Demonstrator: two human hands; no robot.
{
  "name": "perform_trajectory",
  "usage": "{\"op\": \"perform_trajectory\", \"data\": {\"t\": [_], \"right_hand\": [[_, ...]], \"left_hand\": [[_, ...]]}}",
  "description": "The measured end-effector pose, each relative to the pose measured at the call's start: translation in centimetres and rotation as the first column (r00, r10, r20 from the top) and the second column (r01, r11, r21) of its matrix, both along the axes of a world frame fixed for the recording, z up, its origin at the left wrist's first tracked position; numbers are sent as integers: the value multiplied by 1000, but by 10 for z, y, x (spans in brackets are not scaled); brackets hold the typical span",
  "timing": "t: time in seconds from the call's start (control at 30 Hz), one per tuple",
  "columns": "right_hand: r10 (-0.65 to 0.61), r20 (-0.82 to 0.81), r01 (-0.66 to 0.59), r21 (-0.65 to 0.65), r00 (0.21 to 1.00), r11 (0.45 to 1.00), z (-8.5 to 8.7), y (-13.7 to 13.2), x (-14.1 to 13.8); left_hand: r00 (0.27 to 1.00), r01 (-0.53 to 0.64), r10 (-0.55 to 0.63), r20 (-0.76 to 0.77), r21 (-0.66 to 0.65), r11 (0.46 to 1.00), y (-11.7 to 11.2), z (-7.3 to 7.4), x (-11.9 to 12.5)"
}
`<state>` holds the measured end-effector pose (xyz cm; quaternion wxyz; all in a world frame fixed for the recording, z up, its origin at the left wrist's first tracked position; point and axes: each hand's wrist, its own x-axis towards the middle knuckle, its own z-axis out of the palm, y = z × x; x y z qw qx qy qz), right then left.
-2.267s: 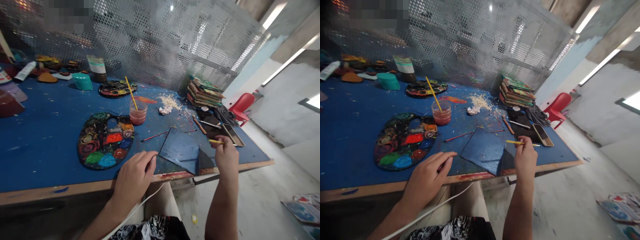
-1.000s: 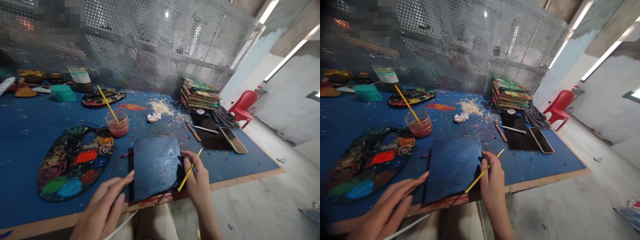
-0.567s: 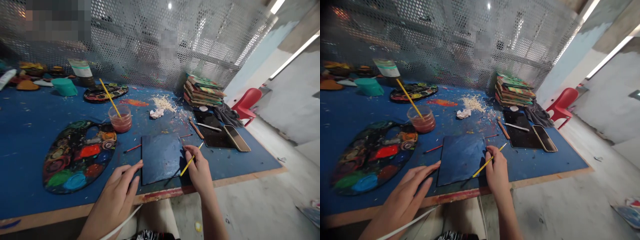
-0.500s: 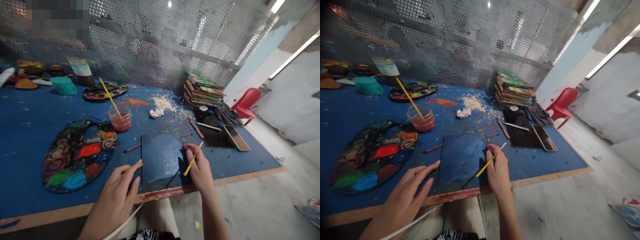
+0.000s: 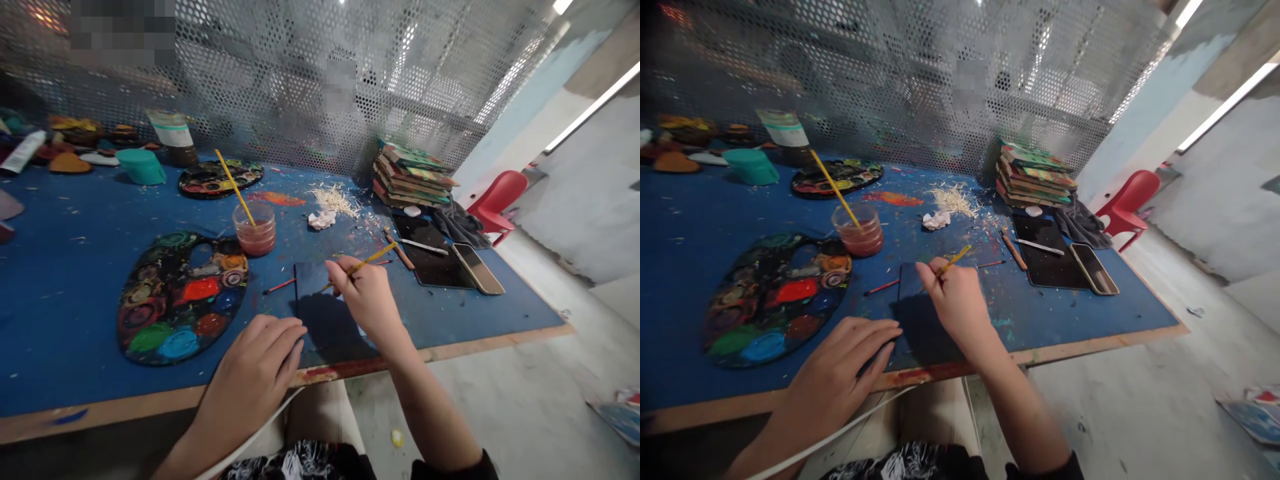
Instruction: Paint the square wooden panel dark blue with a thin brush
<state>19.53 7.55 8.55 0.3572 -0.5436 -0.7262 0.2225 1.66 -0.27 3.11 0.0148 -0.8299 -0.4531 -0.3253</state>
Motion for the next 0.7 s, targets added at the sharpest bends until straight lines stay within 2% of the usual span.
{"op": "perform_trajectory", "data": {"t": [0.1, 0.2, 0.3, 0.4, 0.47, 0.57, 0.7], "right_hand": [[15, -12, -16, -23, 1000, 1000, -8, 5, -5], [-54, -21, 54, -22, 998, 998, -15, 7, 10], [-213, 29, 212, 29, 977, 977, -18, 7, 37], [-426, 136, 406, 155, 894, 901, -17, 7, 61], [-490, 230, 438, 245, 841, 865, -15, 6, 64], [-449, 364, 358, 293, 816, 887, -15, 5, 44], [-295, 414, 192, 273, 861, 943, -17, 2, -10]], "left_hand": [[1000, 7, -7, -16, 7, 1000, 2, -2, 2], [999, 7, -7, -35, 17, 1000, 2, -4, 2], [999, 0, 2, -46, 31, 1000, 2, -7, 2], [998, 1, 1, -56, 35, 999, 2, -9, 1], [998, 0, 2, -60, 42, 999, 2, -11, 2], [998, 0, 4, -66, 52, 999, 2, -12, 2], [996, -2, 6, -89, 44, 999, 1, -12, 3]]}}
